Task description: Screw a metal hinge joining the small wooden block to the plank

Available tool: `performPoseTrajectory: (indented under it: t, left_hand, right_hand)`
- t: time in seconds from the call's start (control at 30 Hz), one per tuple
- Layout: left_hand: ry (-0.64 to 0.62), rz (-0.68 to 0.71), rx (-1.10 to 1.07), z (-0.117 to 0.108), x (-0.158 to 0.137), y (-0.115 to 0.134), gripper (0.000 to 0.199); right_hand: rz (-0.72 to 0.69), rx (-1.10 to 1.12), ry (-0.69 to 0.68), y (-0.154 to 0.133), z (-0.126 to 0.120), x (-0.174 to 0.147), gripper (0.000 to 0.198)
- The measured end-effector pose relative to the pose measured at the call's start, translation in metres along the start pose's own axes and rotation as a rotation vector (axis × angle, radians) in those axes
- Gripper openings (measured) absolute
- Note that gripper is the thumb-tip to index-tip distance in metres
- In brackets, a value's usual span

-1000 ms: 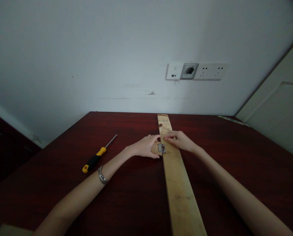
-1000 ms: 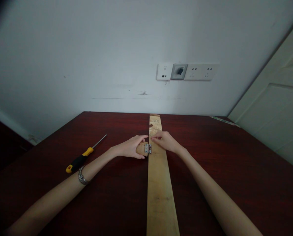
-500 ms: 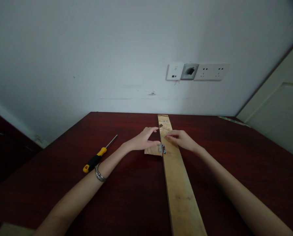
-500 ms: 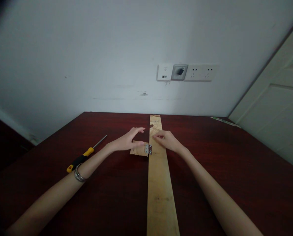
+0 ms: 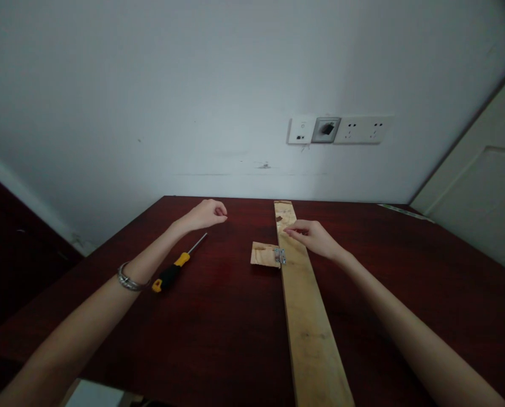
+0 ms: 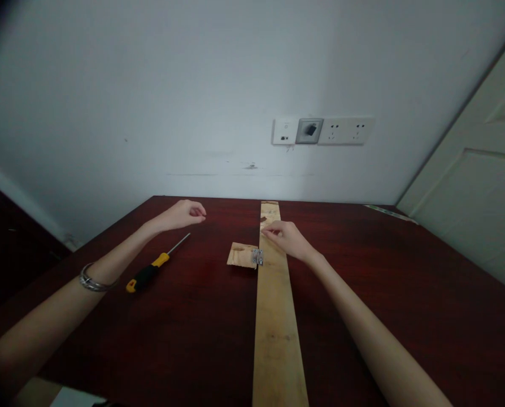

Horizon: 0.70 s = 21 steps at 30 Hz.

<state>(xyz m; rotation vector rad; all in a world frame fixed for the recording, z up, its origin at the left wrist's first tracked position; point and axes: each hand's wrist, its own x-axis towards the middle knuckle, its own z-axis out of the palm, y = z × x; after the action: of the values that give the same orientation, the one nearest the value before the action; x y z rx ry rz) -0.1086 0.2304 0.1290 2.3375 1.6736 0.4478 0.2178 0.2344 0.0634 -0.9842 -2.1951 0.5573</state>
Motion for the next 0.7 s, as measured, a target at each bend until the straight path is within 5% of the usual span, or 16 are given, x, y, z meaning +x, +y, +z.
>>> performPoseTrajectory:
  t: [0.33, 0.7]
  left_hand:
    - [-0.505, -0.423, 0.275, -0.015, -0.067, -0.049, 0.035]
    - [-0.530, -0.538, 0.296, 0.013, -0.085, -0.048, 0.032]
  right_hand:
    - [-0.046, -0.015, -0.014, -0.011, 0.001, 0.001, 0.027]
    - [-0.036, -0.011, -0.037, -0.018, 0.000, 0.000, 0.027]
